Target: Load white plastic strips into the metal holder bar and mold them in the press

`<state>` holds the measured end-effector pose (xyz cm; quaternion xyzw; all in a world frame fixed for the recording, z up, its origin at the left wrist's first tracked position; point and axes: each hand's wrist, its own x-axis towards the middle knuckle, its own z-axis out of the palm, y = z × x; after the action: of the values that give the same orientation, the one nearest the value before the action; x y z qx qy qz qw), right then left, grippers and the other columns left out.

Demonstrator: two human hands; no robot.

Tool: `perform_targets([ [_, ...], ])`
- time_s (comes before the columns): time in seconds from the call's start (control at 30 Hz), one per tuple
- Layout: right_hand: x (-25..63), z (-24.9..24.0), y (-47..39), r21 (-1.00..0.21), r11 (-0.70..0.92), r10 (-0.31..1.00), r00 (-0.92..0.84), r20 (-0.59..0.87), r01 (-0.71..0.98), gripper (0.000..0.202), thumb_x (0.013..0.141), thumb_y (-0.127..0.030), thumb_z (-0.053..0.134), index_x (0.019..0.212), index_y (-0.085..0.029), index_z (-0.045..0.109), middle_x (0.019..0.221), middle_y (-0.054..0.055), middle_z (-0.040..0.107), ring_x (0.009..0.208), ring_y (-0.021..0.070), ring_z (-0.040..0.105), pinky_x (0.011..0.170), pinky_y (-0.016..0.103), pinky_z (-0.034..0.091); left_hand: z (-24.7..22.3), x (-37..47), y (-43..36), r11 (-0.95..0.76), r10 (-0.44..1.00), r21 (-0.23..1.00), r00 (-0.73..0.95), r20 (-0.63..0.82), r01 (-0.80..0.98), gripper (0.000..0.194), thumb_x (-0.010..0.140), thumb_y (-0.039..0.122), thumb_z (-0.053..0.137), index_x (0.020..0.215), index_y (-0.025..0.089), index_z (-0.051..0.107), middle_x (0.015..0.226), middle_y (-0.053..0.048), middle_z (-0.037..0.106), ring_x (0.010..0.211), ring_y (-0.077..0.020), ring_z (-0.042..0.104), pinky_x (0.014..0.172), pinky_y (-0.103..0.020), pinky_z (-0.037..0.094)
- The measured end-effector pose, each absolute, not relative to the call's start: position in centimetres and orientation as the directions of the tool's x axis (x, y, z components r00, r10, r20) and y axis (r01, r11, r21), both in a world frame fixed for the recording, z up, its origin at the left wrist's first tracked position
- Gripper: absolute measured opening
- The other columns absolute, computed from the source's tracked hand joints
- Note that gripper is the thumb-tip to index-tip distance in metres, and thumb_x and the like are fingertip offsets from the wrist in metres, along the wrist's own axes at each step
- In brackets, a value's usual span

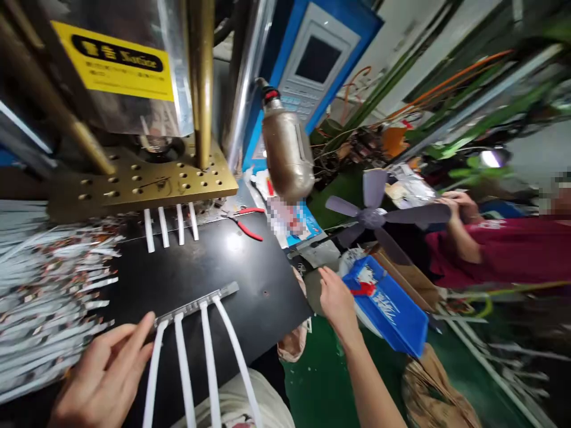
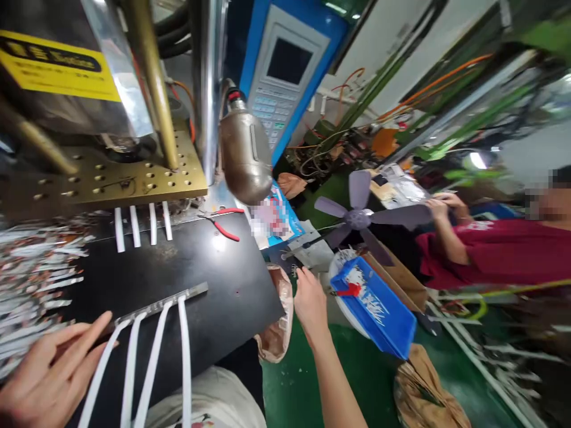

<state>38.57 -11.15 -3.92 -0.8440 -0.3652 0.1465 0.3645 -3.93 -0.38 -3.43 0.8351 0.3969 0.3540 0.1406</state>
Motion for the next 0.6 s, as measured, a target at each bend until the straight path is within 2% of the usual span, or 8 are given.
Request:
perform_targets([
  [0.03,37.2,-3.6,-10.3,-0.684,-0.377,0.804,0.587,0.093,0.625,0.029,0.086,-0.033,0.057,0.105,-0.018,0.073,0.126,0.016,0.064,0.120,0.0307,0.058,0.109,0.052,0.041,-2.7,-3.7,-0.8,-0.661,0.749,0.498,0.456,0.480,0.562,0.045,0.095,0.021,0.056,0.139,0.031,0.052,0.107,-0.003,0.066,0.084,-0.0189,0.064,0.086,-0.031,0.051],
  [0.1,33.7,-2.6,-8.0,-0.610,-0.030,0.943,0.225,0.246,0.792,0.030,0.094,-0.025,0.053,0.119,-0.022,0.069,0.129,0.012,0.063,0.121,0.0251,0.058,0.105,0.045,0.046,-1.6,-3.0,-1.5,-0.697,0.716,0.466,0.501,0.486,0.545,0.047,0.098,0.015,0.049,0.142,0.031,0.048,0.108,-0.003,0.066,0.090,-0.0169,0.065,0.088,-0.028,0.051],
  [0.17,29.8,-1.4,-5.4,-0.585,0.358,0.912,-0.138,0.387,0.728,0.035,0.096,-0.017,0.052,0.129,-0.027,0.062,0.130,0.009,0.063,0.121,0.0213,0.058,0.100,0.040,0.051,-0.7,-2.0,-1.7,-0.735,0.677,0.436,0.532,0.509,0.519,0.050,0.098,0.009,0.045,0.143,0.030,0.046,0.106,-0.004,0.065,0.096,-0.0165,0.064,0.091,-0.028,0.051],
  [0.27,24.9,-0.3,-2.4,-0.581,0.640,0.766,-0.365,0.529,0.502,0.040,0.097,-0.015,0.051,0.134,-0.030,0.056,0.128,0.009,0.064,0.119,0.0221,0.059,0.097,0.043,0.052,0.3,-0.3,-1.2,-0.780,0.624,0.402,0.555,0.549,0.479,0.041,0.097,0.006,0.046,0.135,0.021,0.055,0.099,-0.007,0.065,0.096,-0.0177,0.062,0.088,-0.029,0.052],
  [0.33,23.0,-0.3,-1.4,-0.630,0.665,0.746,-0.375,0.549,0.401,0.035,0.097,-0.015,0.049,0.128,-0.029,0.060,0.120,0.009,0.068,0.112,0.0231,0.064,0.093,0.044,0.054,0.5,0.7,-0.7,-0.784,0.619,0.420,0.525,0.584,0.457,0.031,0.096,0.007,0.048,0.121,0.016,0.063,0.090,-0.007,0.064,0.086,-0.0168,0.061,0.079,-0.028,0.054],
  [0.43,21.6,-0.6,-0.8,-0.766,0.571,0.821,-0.238,0.519,0.296,0.030,0.095,-0.010,0.049,0.112,-0.028,0.066,0.103,0.006,0.072,0.097,0.0222,0.070,0.083,0.038,0.058,0.5,1.6,0.2,-0.694,0.716,0.549,0.364,0.596,0.466,0.022,0.096,0.010,0.050,0.106,0.017,0.069,0.078,-0.005,0.061,0.071,-0.0136,0.059,0.065,-0.024,0.052],
  [0.5,20.9,-0.3,-0.6,-0.812,0.495,0.869,-0.159,0.469,0.310,0.026,0.094,-0.008,0.051,0.104,-0.026,0.067,0.095,0.005,0.073,0.087,0.0210,0.071,0.074,0.031,0.058,0.5,1.8,0.7,-0.591,0.802,0.678,0.223,0.554,0.437,0.021,0.098,0.018,0.051,0.098,0.018,0.071,0.075,-0.004,0.061,0.067,-0.0126,0.060,0.060,-0.022,0.050],
  [0.6,19.1,1.2,0.3,-0.763,0.469,0.882,-0.282,0.377,0.446,0.021,0.095,-0.012,0.049,0.091,-0.023,0.066,0.085,0.005,0.071,0.069,0.0173,0.068,0.058,0.025,0.051,0.8,1.7,1.1,-0.481,0.872,0.808,0.088,0.482,0.341,0.022,0.098,0.032,0.056,0.090,0.020,0.073,0.072,-0.003,0.063,0.067,-0.0135,0.061,0.060,-0.023,0.050],
])
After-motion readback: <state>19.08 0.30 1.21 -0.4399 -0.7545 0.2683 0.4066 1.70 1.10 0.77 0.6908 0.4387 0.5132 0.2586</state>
